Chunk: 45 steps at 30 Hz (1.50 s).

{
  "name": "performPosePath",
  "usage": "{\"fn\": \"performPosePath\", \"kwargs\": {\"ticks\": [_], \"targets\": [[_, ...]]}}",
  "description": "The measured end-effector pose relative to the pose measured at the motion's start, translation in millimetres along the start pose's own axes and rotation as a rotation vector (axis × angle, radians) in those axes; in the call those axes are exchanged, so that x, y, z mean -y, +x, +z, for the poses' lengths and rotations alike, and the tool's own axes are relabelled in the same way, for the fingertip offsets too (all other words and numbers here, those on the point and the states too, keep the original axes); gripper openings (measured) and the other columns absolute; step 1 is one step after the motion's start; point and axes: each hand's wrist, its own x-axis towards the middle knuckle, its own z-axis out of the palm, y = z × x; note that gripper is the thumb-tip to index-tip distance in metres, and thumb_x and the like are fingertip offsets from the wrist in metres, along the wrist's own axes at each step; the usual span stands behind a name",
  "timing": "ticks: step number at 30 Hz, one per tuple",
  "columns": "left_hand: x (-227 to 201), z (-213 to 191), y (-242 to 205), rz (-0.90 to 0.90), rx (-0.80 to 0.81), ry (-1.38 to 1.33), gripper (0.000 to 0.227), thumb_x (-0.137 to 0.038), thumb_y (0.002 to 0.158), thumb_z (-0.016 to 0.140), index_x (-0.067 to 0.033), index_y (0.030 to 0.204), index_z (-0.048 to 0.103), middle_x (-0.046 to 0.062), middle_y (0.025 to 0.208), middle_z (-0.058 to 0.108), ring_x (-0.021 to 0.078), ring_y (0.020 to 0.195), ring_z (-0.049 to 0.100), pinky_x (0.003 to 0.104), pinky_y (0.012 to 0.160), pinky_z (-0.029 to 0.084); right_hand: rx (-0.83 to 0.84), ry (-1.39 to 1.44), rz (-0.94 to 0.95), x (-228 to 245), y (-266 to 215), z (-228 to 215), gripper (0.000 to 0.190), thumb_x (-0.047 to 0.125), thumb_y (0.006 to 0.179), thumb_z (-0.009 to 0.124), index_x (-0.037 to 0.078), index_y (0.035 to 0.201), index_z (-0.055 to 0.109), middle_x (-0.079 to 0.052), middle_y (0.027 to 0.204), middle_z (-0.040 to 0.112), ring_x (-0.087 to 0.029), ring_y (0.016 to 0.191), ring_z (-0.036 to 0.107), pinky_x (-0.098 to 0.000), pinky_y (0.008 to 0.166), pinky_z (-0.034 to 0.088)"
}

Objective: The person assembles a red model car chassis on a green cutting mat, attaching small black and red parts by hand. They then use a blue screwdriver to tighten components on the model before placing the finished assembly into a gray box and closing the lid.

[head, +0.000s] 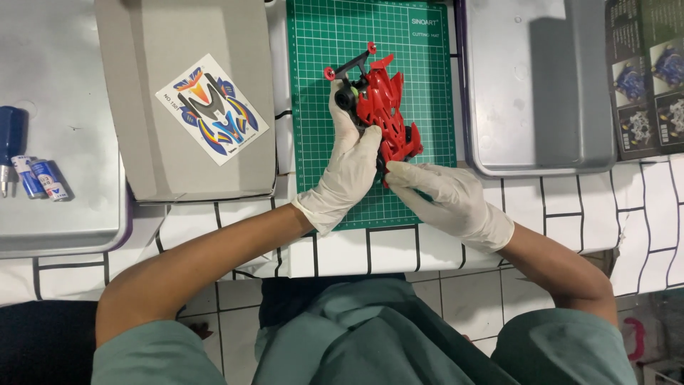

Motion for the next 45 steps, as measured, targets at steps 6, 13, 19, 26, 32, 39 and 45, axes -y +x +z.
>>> {"fn": "performPosePath", "kwargs": {"ticks": [6, 13, 19, 26, 32, 39, 45], "targets": [[2.5, 3.2, 1.8, 0.016, 0.002, -0.007, 0.073, -0.006, 0.103, 0.047, -0.0169, 0.164, 0.009, 0.015, 0.160, 0.031, 0.0180, 0.138, 0.039, 0.043, 0.123, 0.031, -0.031, -0.007, -0.002, -4.5, -6.7, 5.6, 0.033, -0.014, 0.074, 0.087, -0.008, 0.104, 0.077, -0.019, 0.080, 0.079, -0.029, 0.068, 0.077, -0.0306, 0.061, 0.061], [4.8, 5.2, 0.6, 0.038, 0.007, -0.014, 0.073, -0.005, 0.103, 0.046, -0.0171, 0.164, 0.008, 0.014, 0.160, 0.029, 0.0175, 0.139, 0.037, 0.044, 0.125, 0.029, 0.040, 0.126, 0.054, -12.4, -11.2, -1.9, 0.037, -0.014, 0.075, 0.085, -0.006, 0.110, 0.074, -0.017, 0.093, 0.080, -0.029, 0.079, 0.079, -0.0340, 0.068, 0.064], [7.1, 8.4, -0.1, 0.060, 0.004, -0.023, 0.073, -0.004, 0.103, 0.045, -0.0173, 0.164, 0.007, 0.014, 0.160, 0.027, 0.0171, 0.140, 0.034, 0.044, 0.126, 0.027, 0.072, 0.140, 0.094, -14.2, -14.3, -2.0, 0.035, -0.012, 0.076, 0.084, -0.003, 0.109, 0.076, -0.015, 0.093, 0.080, -0.028, 0.077, 0.078, -0.0338, 0.067, 0.064], [9.2, 10.1, -1.5, 0.087, -0.002, -0.033, 0.073, -0.003, 0.104, 0.044, -0.0175, 0.164, 0.005, 0.013, 0.160, 0.025, 0.0166, 0.142, 0.031, 0.044, 0.128, 0.024, 0.104, 0.053, 0.003, -18.7, -18.2, 2.1, 0.037, -0.015, 0.077, 0.081, -0.003, 0.112, 0.074, -0.016, 0.093, 0.079, -0.032, 0.078, 0.076, -0.0379, 0.067, 0.063], [1.5, 12.8, -3.0, 0.094, -0.003, -0.039, 0.071, -0.003, 0.104, 0.043, -0.0162, 0.164, 0.007, 0.013, 0.161, 0.024, 0.0170, 0.142, 0.031, 0.045, 0.128, 0.024, 0.129, 0.054, -0.017, -20.7, -20.4, 2.0, 0.037, -0.015, 0.079, 0.079, -0.005, 0.114, 0.073, -0.017, 0.094, 0.078, -0.034, 0.079, 0.075, -0.0390, 0.069, 0.063], [4.7, 12.8, -0.3, 0.082, -0.033, -0.046, 0.071, -0.004, 0.102, 0.046, -0.0163, 0.162, 0.011, 0.012, 0.159, 0.028, 0.0162, 0.139, 0.036, 0.043, 0.126, 0.028, 0.119, 0.091, 0.012, -17.0, -11.8, -6.7, 0.038, -0.016, 0.077, 0.080, -0.006, 0.113, 0.073, -0.016, 0.095, 0.079, -0.030, 0.081, 0.077, -0.0374, 0.073, 0.063], [4.4, 14.4, -1.3, 0.084, -0.031, -0.053, 0.071, -0.003, 0.102, 0.046, -0.0164, 0.163, 0.011, 0.012, 0.160, 0.027, 0.0168, 0.140, 0.035, 0.043, 0.126, 0.028, 0.205, 0.066, 0.016, -25.7, -23.6, -2.8, 0.036, -0.016, 0.078, 0.078, -0.004, 0.111, 0.074, -0.016, 0.090, 0.078, -0.034, 0.078, 0.075, -0.0396, 0.071, 0.063]]}}
